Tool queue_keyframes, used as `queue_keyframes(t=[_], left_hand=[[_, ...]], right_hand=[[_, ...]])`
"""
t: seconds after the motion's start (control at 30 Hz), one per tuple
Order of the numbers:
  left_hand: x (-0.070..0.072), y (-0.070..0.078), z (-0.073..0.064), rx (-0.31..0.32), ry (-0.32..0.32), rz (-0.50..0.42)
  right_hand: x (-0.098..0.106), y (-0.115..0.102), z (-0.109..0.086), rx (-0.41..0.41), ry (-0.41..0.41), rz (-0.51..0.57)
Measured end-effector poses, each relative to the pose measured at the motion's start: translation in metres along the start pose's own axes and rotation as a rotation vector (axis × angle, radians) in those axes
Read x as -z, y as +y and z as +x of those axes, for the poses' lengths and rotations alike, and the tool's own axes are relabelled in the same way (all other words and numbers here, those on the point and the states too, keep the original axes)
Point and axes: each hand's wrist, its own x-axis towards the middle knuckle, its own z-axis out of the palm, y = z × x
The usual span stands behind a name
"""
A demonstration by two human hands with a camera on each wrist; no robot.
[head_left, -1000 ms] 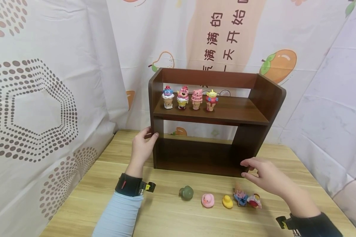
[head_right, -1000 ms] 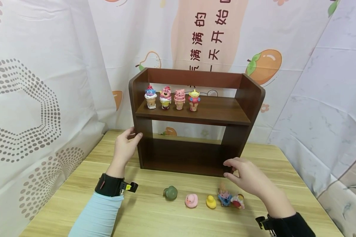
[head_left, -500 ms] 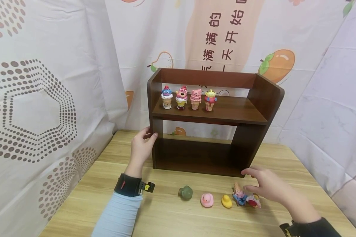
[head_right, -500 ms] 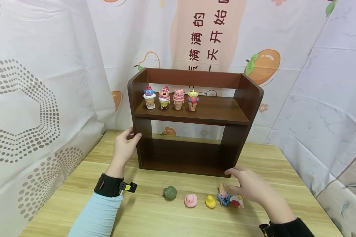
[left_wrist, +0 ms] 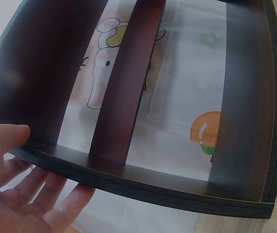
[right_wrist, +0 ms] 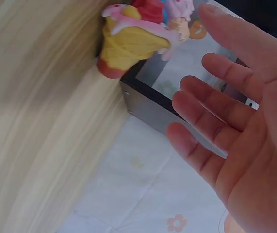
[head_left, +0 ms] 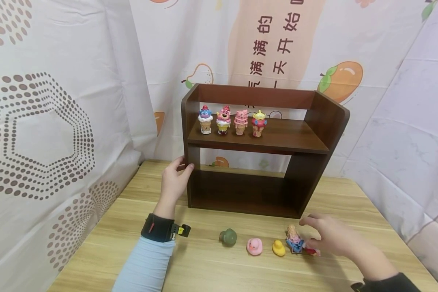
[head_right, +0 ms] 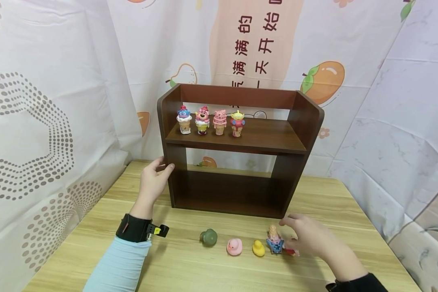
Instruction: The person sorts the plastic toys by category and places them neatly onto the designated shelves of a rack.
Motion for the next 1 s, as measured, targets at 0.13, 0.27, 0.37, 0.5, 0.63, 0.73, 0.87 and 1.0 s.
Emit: queue_keyframes(t=[0.13, 0.27, 0.37, 0.5, 0.63, 0.73, 0.87, 1.0], left_hand=[[0.000, 0.000, 0.000, -0.002, 0.005, -0.001], [0.000, 0.000, 0.000, 0.002, 0.010, 0.001], [-0.001, 0.001, -0.001, 0.003, 0.009, 0.001], [-0.001, 0.001, -0.001, 0.005, 0.009, 0.002], [0.000, 0.002, -0.001, 0.006, 0.009, 0.004], [0.000, 0.004, -0.002, 0.005, 0.006, 0.007], [0.000, 0.004, -0.002, 0.011, 0.002, 0.000], [0.000, 0.004, -0.002, 0.015, 0.001, -0.005]], right_hand=[[-0.005, 0.001, -0.003, -0.017, -0.049, 0.029], [-0.010, 0.001, -0.005, -0.017, -0.066, 0.023], [-0.012, -0.001, -0.006, -0.012, -0.059, 0.006], [-0.013, -0.002, -0.007, -0.009, -0.052, 0.007], [-0.014, 0.000, -0.008, 0.014, -0.045, 0.012], [-0.016, 0.001, -0.010, 0.027, -0.043, -0.006], [-0.020, 0.000, -0.012, 0.043, -0.043, -0.030], [-0.021, 0.001, -0.012, 0.059, -0.047, -0.038]])
